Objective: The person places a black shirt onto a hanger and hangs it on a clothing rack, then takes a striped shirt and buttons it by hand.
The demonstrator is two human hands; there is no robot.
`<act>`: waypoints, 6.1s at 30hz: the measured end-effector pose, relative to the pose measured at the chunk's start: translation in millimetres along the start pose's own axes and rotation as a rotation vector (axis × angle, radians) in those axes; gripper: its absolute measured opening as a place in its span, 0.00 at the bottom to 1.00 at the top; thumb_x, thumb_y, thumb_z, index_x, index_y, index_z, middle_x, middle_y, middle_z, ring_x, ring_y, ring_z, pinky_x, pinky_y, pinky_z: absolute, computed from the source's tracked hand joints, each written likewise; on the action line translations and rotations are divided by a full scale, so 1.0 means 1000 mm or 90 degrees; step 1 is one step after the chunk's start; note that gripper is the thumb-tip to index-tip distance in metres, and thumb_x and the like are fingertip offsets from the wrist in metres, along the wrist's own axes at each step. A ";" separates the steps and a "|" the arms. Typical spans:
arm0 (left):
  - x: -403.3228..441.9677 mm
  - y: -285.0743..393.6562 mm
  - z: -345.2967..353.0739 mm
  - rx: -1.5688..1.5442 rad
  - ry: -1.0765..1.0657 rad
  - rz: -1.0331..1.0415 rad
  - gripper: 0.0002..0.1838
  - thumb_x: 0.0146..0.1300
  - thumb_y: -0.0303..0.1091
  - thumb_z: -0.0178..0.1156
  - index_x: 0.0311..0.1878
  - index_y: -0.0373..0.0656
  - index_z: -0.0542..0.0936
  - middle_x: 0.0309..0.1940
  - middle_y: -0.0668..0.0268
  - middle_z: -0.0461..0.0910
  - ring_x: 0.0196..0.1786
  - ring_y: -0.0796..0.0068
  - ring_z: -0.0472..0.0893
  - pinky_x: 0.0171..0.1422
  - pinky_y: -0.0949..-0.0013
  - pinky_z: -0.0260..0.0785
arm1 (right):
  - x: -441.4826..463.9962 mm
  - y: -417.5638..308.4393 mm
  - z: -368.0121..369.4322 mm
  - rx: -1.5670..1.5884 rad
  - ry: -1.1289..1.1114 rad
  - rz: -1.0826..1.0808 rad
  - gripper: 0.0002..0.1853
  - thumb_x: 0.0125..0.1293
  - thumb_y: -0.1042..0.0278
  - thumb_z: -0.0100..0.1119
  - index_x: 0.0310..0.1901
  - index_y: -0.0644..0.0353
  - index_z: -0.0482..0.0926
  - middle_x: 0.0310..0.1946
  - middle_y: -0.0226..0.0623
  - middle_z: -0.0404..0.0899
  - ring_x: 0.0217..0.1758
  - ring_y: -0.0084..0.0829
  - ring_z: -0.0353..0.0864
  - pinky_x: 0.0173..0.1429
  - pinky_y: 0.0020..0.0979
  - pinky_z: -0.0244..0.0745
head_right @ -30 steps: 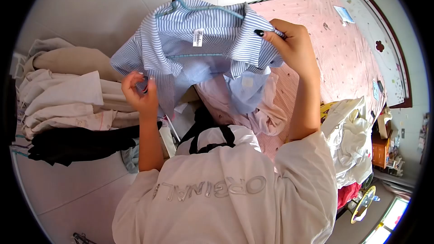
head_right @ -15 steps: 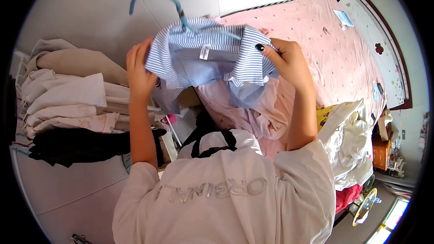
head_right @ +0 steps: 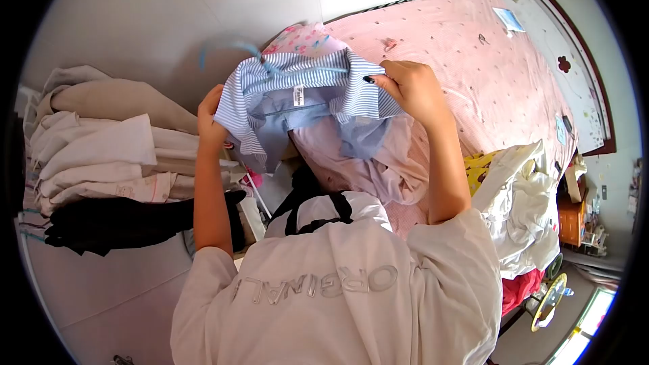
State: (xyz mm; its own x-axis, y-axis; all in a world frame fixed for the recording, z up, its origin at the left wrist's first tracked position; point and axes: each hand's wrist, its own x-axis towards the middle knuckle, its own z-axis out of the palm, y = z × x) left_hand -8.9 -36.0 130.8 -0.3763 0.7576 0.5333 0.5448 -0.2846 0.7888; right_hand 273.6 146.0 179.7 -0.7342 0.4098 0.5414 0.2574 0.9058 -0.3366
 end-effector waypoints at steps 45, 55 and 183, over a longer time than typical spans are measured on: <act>0.002 0.075 -0.047 0.485 0.053 0.136 0.08 0.55 0.29 0.53 0.24 0.37 0.68 0.19 0.60 0.69 0.21 0.67 0.69 0.25 0.72 0.60 | -0.008 0.031 0.020 0.187 0.022 0.079 0.10 0.55 0.63 0.55 0.32 0.62 0.73 0.17 0.40 0.69 0.18 0.36 0.68 0.25 0.29 0.63; 0.006 0.079 -0.069 0.211 0.106 -0.202 0.12 0.57 0.35 0.55 0.22 0.38 0.70 0.12 0.75 0.61 0.18 0.88 0.58 0.21 0.78 0.48 | 0.002 0.005 0.032 0.014 0.067 0.023 0.08 0.54 0.65 0.56 0.31 0.60 0.71 0.18 0.40 0.73 0.21 0.40 0.74 0.24 0.33 0.66; -0.105 -0.026 0.117 0.182 0.192 0.042 0.14 0.53 0.21 0.46 0.44 0.30 0.70 0.38 0.49 0.71 0.39 0.49 0.70 0.44 0.61 0.63 | -0.013 -0.004 0.073 0.341 -0.140 0.232 0.09 0.53 0.67 0.54 0.26 0.67 0.73 0.12 0.43 0.65 0.14 0.30 0.62 0.23 0.30 0.59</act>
State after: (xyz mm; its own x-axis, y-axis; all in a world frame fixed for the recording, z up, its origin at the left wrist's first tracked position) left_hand 104.6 -39.4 18.7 -0.5126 0.5257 0.6789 0.7454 -0.1199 0.6557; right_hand 236.4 129.6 118.1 -0.7846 0.5959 0.1713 0.2076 0.5128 -0.8330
